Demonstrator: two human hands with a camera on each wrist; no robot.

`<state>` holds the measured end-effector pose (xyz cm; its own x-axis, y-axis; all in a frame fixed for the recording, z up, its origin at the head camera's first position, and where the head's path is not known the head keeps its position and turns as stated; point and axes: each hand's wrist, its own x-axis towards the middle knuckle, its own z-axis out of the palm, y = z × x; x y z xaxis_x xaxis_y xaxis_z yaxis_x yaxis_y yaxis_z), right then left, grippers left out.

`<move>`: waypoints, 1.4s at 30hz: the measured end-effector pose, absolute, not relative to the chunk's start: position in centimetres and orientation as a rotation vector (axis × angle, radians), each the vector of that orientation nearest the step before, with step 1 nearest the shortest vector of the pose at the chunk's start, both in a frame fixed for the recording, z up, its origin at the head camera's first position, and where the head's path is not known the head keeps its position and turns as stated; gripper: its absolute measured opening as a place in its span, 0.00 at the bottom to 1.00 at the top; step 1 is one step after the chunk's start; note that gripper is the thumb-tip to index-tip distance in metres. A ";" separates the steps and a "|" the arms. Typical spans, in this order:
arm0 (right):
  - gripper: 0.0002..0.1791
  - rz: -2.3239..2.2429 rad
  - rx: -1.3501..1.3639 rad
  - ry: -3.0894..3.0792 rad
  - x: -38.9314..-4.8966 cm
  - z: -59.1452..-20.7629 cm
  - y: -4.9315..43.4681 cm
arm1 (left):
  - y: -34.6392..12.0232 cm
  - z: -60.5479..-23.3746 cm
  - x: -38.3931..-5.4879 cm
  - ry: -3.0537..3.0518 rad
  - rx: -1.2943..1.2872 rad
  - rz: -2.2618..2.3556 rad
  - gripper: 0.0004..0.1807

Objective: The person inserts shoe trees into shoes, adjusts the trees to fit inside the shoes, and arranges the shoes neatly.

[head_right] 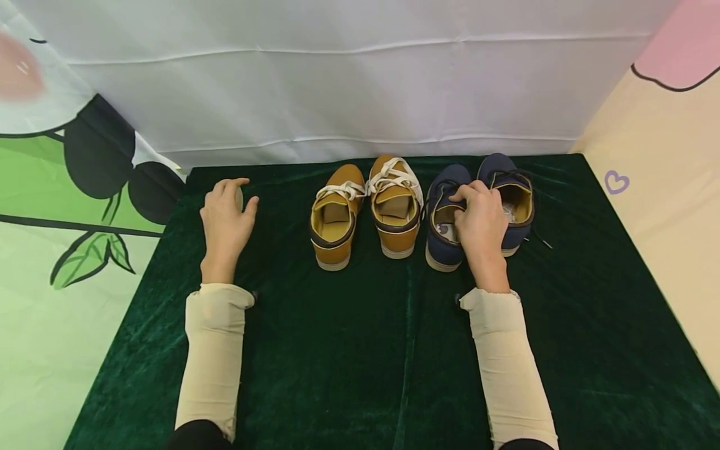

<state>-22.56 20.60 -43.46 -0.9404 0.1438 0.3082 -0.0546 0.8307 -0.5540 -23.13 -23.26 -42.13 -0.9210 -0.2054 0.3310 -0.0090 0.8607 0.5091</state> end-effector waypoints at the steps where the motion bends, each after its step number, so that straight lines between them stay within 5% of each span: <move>1: 0.12 0.823 -0.066 -2.674 -22.5 -43.4 20.6 | -23.6 -42.2 -23.2 -2.653 0.170 -0.726 0.22; 22: 0.14 0.883 -0.057 -2.670 -22.4 -43.5 20.7 | -29.4 -44.7 -22.9 -2.771 0.409 -0.886 0.32; 42: 0.15 0.887 -0.045 -2.678 -22.7 -43.5 20.9 | -30.3 -45.5 -22.8 -2.737 0.411 -0.885 0.25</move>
<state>-22.72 20.90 -43.48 -0.9487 0.1285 0.2890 -0.0695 0.8067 -0.5868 -22.79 -30.27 -45.45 -0.9328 -0.3341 0.1354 -0.1916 0.7777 0.5988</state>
